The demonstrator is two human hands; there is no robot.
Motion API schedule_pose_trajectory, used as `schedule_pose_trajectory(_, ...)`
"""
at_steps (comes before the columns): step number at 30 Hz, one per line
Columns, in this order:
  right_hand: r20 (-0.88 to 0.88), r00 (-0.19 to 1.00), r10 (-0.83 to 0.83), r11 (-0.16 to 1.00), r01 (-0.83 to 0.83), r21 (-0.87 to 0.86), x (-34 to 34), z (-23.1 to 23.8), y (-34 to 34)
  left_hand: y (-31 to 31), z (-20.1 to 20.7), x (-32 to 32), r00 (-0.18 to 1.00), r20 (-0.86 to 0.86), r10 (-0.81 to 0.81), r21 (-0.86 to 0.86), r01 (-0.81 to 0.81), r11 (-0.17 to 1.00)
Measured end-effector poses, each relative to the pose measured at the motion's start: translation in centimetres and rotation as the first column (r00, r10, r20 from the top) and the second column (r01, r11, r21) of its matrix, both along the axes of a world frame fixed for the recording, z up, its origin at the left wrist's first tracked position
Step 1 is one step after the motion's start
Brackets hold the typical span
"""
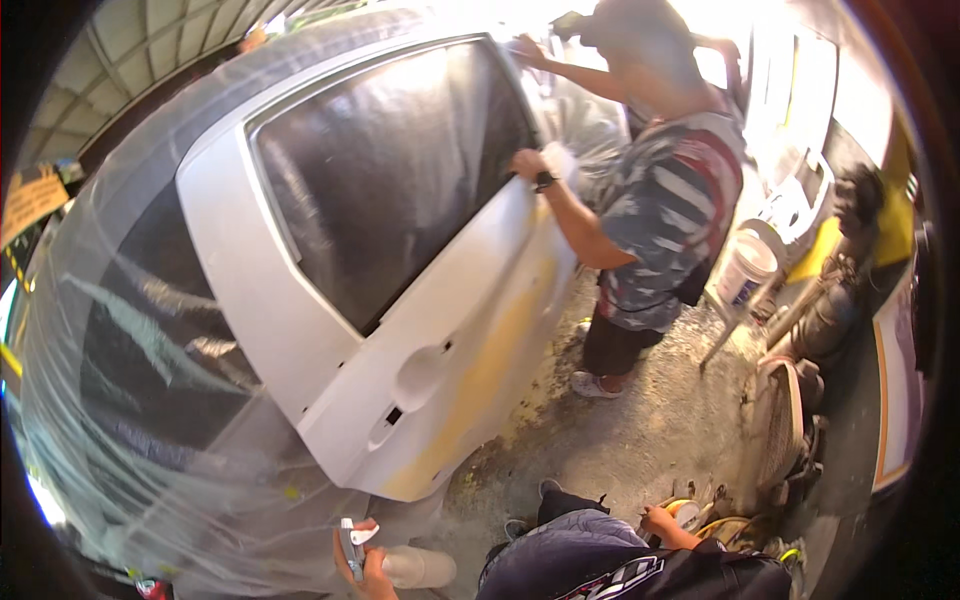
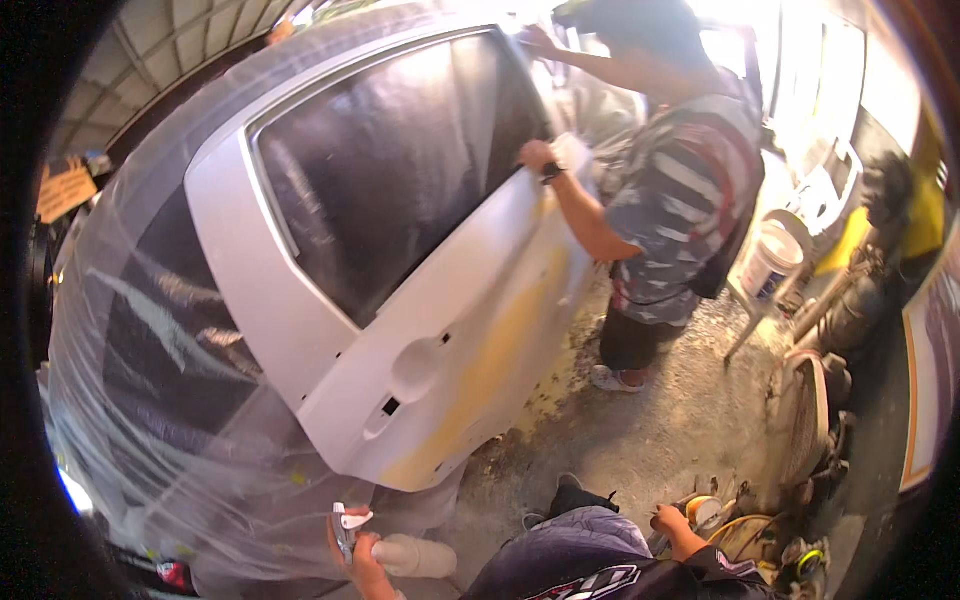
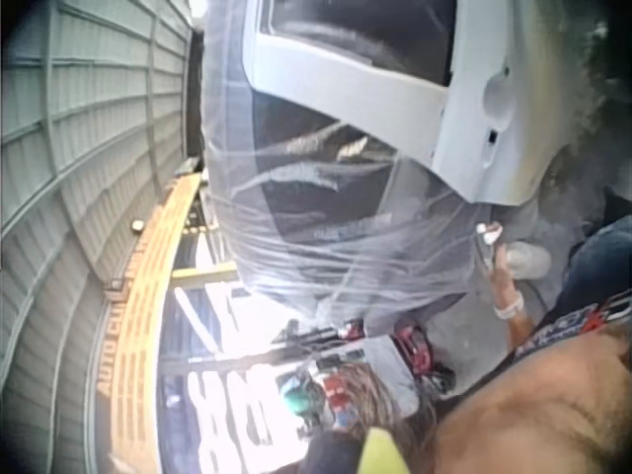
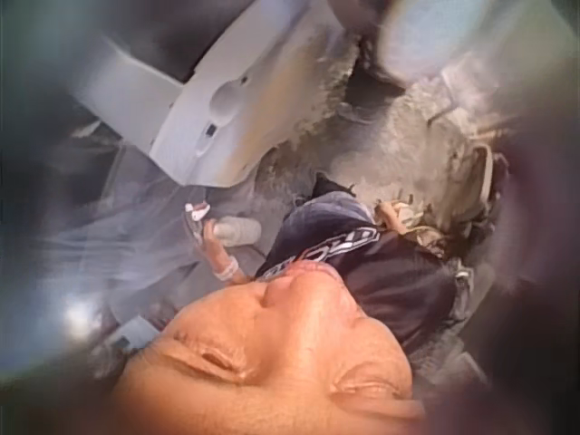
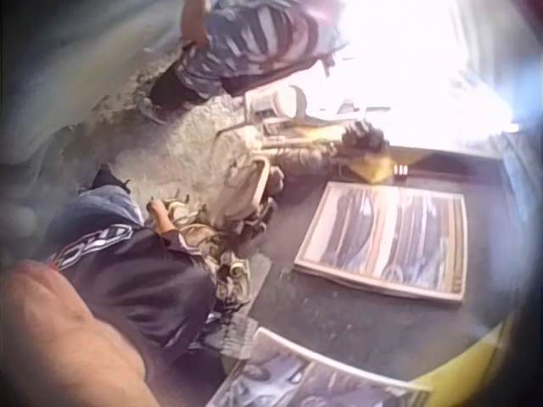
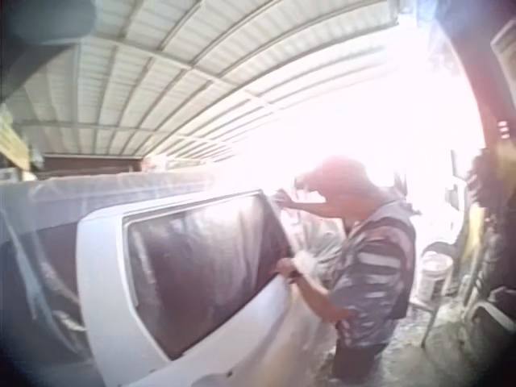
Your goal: Sanding and preparing a car door panel using a sanding block and water spray.
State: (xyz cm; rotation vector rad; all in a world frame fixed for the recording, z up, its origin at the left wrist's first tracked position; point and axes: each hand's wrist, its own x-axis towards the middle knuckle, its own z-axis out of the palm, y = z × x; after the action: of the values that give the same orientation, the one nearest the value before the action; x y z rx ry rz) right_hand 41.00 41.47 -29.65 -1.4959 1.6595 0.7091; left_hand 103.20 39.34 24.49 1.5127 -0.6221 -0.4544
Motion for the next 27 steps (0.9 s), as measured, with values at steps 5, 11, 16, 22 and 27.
schedule_pose_trajectory(5,0.164,0.921,-0.353,0.919,0.374,-0.123,8.6,11.8,-4.4,0.9,-1.3,-1.5,0.939,0.258,-0.229,0.126,0.203,0.971)
schedule_pose_trajectory(11,0.43,0.89,-0.15,0.905,0.299,-0.304,15.7,16.0,-9.5,-0.3,-0.9,-6.6,0.903,0.289,-0.317,0.063,0.312,0.948)
schedule_pose_trajectory(16,0.46,0.886,-0.056,0.85,0.284,-0.443,16.3,19.2,-7.9,-0.4,0.0,-10.6,0.832,0.477,-0.282,-0.021,0.331,0.943)
schedule_pose_trajectory(22,0.21,0.935,-0.284,0.911,0.332,-0.246,7.7,13.4,3.2,-1.6,1.5,-13.8,0.894,0.246,-0.375,-0.047,0.397,0.916)
schedule_pose_trajectory(27,0.114,0.865,-0.489,0.851,0.502,-0.156,3.4,12.9,10.7,-1.2,1.2,-14.2,0.878,0.249,-0.41,-0.043,0.433,0.901)
